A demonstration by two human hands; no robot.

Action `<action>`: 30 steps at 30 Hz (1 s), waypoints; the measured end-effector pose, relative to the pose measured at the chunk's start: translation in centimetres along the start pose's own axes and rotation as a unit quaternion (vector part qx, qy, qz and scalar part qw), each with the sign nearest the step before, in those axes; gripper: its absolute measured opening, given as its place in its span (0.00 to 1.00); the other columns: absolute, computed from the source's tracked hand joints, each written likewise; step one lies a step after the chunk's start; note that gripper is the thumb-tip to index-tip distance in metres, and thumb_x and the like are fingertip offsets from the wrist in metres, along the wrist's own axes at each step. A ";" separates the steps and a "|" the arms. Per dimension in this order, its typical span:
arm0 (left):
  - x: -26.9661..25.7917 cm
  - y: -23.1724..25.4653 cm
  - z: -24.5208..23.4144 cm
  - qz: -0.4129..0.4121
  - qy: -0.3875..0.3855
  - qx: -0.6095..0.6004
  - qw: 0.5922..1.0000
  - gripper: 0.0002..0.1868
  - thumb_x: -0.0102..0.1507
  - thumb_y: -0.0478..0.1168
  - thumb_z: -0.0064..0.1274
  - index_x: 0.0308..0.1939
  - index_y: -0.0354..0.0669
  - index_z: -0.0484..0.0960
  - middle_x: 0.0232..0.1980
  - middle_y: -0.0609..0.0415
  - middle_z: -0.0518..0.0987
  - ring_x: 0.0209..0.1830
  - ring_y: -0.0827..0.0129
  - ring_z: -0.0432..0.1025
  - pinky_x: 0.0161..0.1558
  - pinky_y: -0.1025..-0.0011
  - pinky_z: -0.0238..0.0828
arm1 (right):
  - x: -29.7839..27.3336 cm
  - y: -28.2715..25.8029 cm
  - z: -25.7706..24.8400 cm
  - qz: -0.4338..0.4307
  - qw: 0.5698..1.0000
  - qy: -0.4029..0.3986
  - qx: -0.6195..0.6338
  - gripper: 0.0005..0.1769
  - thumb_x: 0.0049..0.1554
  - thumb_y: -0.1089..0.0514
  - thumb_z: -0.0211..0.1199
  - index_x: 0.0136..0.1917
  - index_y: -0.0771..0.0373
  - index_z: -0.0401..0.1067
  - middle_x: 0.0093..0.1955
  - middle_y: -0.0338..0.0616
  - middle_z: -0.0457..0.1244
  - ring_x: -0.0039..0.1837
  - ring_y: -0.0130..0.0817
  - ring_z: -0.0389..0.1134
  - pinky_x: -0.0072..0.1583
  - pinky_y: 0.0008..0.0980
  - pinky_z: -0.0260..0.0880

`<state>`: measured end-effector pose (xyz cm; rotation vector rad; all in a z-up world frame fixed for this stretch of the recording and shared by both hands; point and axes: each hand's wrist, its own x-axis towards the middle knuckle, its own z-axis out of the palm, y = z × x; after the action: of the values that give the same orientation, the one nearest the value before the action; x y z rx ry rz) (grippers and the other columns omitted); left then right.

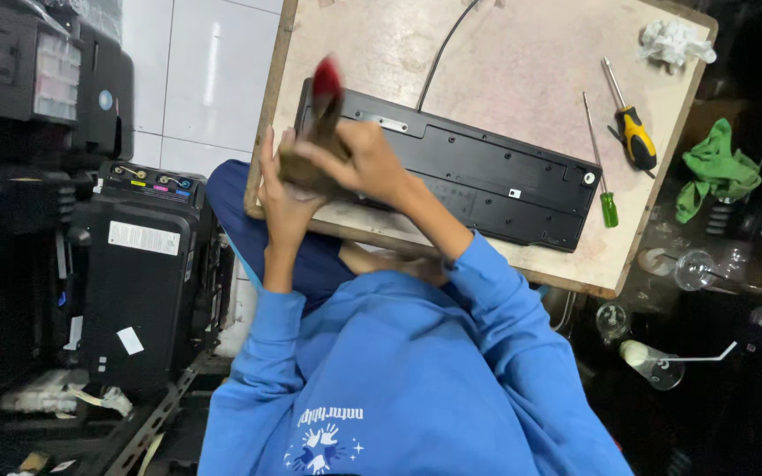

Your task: The person cleans a black computer keyboard by brushing dust off the underside and keys, wiping with a tissue, and removing and cleaning individual keycaps with a screwdriver. The person then places the cleaned keycaps back onto the keyboard.

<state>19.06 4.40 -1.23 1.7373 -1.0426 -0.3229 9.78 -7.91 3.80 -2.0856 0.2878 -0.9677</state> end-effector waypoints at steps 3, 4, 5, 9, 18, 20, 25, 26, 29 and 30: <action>0.5 1.3 -0.2 -0.001 0.002 0.001 1.000 0.64 0.34 0.43 0.74 0.68 0.53 0.48 0.51 0.39 0.73 0.50 0.46 0.67 0.50 0.58 0.65 | 0.7 0.5 -0.3 0.034 0.994 0.088 -0.048 0.09 0.52 0.54 0.58 0.37 0.61 0.64 0.23 0.39 0.60 0.25 0.36 0.63 0.29 0.24 0.61; 0.6 1.1 -0.1 0.000 0.002 0.000 1.000 0.64 0.34 0.43 0.74 0.68 0.53 0.48 0.51 0.39 0.73 0.50 0.46 0.67 0.50 0.58 0.65 | -0.3 0.1 -0.6 0.032 0.994 0.089 -0.049 0.09 0.52 0.54 0.58 0.37 0.61 0.64 0.23 0.39 0.60 0.25 0.36 0.63 0.29 0.24 0.61; 0.4 1.0 0.0 -0.003 -0.006 0.000 1.000 0.60 0.36 0.37 0.70 0.67 0.52 0.50 0.56 0.48 0.70 0.55 0.53 0.65 0.54 0.62 0.62 | -1.3 -0.4 -0.9 0.014 0.996 0.025 -0.080 0.10 0.52 0.55 0.58 0.36 0.62 0.63 0.23 0.41 0.59 0.25 0.38 0.63 0.29 0.26 0.61; 0.7 1.3 -0.5 0.008 -0.024 0.005 1.000 0.55 0.35 0.30 0.67 0.64 0.53 0.57 0.60 0.59 0.67 0.58 0.58 0.63 0.57 0.65 0.60 | -1.1 -5.8 -5.2 -0.038 0.983 -0.139 -0.116 0.09 0.53 0.59 0.56 0.36 0.66 0.61 0.27 0.48 0.58 0.29 0.45 0.63 0.31 0.36 0.63; 0.4 -0.5 0.0 0.032 -0.013 -0.004 0.999 0.57 0.35 0.50 0.71 0.64 0.47 0.57 0.61 0.54 0.67 0.57 0.59 0.64 0.56 0.66 0.61 | -1.3 0.3 -1.6 0.092 0.989 0.021 -0.111 0.16 0.54 0.53 0.53 0.50 0.63 0.55 0.29 0.47 0.62 0.30 0.49 0.65 0.32 0.36 0.63; 0.6 0.1 0.2 0.029 -0.007 0.007 1.000 0.53 0.38 0.44 0.70 0.64 0.49 0.57 0.61 0.57 0.67 0.57 0.60 0.64 0.56 0.66 0.62 | -2.2 -0.6 -1.2 0.043 0.986 -0.037 -0.157 0.13 0.53 0.54 0.54 0.46 0.64 0.57 0.27 0.48 0.61 0.29 0.49 0.64 0.31 0.37 0.64; 0.6 0.1 -0.1 0.040 -0.007 0.014 0.999 0.52 0.39 0.42 0.71 0.63 0.48 0.59 0.60 0.52 0.67 0.58 0.57 0.63 0.56 0.65 0.62 | 0.1 -6.0 -4.1 0.023 0.918 -0.253 -0.305 0.14 0.53 0.54 0.49 0.48 0.65 0.55 0.27 0.43 0.59 0.27 0.45 0.65 0.32 0.39 0.65; 0.7 0.0 0.0 0.035 -0.013 0.001 0.999 0.53 0.39 0.43 0.71 0.64 0.48 0.59 0.60 0.51 0.67 0.57 0.55 0.63 0.56 0.63 0.62 | 1.2 -6.5 -4.7 0.042 0.907 -0.280 -0.311 0.15 0.51 0.53 0.52 0.47 0.64 0.55 0.26 0.44 0.60 0.27 0.47 0.65 0.32 0.41 0.64; 0.5 0.5 -0.3 0.031 -0.026 -0.014 0.999 0.53 0.38 0.38 0.71 0.64 0.48 0.59 0.61 0.49 0.65 0.58 0.51 0.62 0.56 0.60 0.61 | 1.7 -5.1 -3.7 0.083 0.924 -0.221 -0.302 0.17 0.52 0.51 0.52 0.46 0.64 0.54 0.24 0.48 0.60 0.27 0.51 0.64 0.31 0.43 0.63; 0.6 0.8 -0.3 0.033 -0.030 -0.013 0.999 0.53 0.38 0.33 0.70 0.64 0.48 0.59 0.61 0.48 0.64 0.58 0.50 0.61 0.56 0.58 0.61 | 1.6 -4.0 -3.0 0.097 0.945 -0.131 -0.285 0.17 0.55 0.49 0.50 0.46 0.65 0.54 0.23 0.49 0.59 0.27 0.52 0.64 0.31 0.42 0.63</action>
<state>19.22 4.09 -0.25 1.6758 -1.1318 -0.3475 8.24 -7.82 8.81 -2.6127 0.6836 -0.5113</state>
